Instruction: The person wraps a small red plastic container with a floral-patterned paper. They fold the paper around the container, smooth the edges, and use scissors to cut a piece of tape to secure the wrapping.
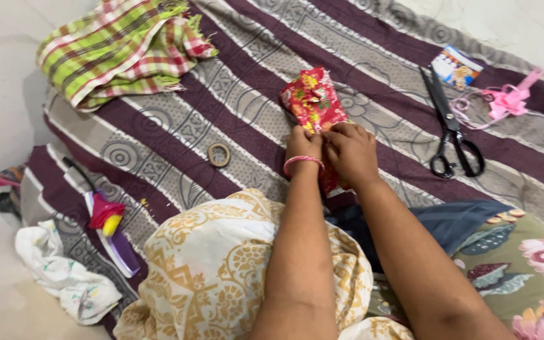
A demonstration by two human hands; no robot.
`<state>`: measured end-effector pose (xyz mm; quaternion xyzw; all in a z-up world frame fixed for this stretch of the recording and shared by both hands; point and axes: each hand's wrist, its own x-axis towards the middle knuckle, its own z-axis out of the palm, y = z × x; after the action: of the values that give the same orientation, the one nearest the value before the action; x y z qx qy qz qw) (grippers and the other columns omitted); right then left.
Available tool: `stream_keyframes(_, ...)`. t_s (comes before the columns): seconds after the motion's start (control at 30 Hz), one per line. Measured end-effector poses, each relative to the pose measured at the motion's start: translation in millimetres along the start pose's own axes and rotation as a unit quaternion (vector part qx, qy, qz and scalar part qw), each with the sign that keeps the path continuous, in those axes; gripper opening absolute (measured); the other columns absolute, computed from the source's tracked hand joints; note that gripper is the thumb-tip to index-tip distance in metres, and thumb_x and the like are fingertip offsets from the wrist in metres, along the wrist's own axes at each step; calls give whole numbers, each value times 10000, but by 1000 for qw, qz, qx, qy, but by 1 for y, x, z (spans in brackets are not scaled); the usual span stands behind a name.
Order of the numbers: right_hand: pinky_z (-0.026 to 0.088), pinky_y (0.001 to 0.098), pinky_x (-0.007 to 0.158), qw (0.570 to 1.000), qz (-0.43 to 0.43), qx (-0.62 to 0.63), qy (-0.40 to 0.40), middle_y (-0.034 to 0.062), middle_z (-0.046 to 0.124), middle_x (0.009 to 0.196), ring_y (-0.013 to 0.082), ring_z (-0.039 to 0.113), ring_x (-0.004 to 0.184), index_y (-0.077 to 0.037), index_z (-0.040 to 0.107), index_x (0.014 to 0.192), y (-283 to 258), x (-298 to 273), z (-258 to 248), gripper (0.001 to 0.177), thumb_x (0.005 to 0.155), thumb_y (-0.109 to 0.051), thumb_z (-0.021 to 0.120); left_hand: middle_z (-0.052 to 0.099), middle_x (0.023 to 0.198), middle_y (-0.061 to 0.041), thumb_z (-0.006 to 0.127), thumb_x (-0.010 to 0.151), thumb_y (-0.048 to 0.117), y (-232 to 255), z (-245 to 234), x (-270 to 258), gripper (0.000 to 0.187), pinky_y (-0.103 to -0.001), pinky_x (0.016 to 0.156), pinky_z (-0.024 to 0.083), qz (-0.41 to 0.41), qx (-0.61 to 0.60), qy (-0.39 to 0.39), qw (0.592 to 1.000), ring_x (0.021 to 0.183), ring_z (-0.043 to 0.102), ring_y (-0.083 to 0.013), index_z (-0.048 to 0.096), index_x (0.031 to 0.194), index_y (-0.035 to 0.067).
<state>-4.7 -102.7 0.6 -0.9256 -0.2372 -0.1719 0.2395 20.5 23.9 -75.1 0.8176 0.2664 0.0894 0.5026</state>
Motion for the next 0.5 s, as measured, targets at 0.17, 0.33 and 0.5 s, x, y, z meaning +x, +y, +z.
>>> stream_keyframes(0.17,529,442,970,994,94,-32,53,68,755,1121,298,668,1079,-173,804,1038,66,9,-21,234,895,-45,670,685,950,-202,777,803,280,6,-4,-2,305,-480,769,556,-6,2,13,1000,824,696,-396,631,878,24)
stream_keyframes(0.33,546,507,909,874,376,-225,-213,175,720,1216,385,671,1138,-176,754,1229,185,1,-78,343,892,-207,696,684,1002,-187,767,805,311,20,-14,-8,312,-473,785,557,-40,30,-4,999,854,701,-385,635,891,41)
stream_keyframes(0.5,499,525,989,813,495,-158,-261,324,619,1306,462,617,1207,-26,392,1509,231,-28,-73,855,786,-223,804,666,1042,-180,763,823,357,26,-25,-13,353,-460,862,534,-30,29,-18,999,937,678,-386,643,919,39)
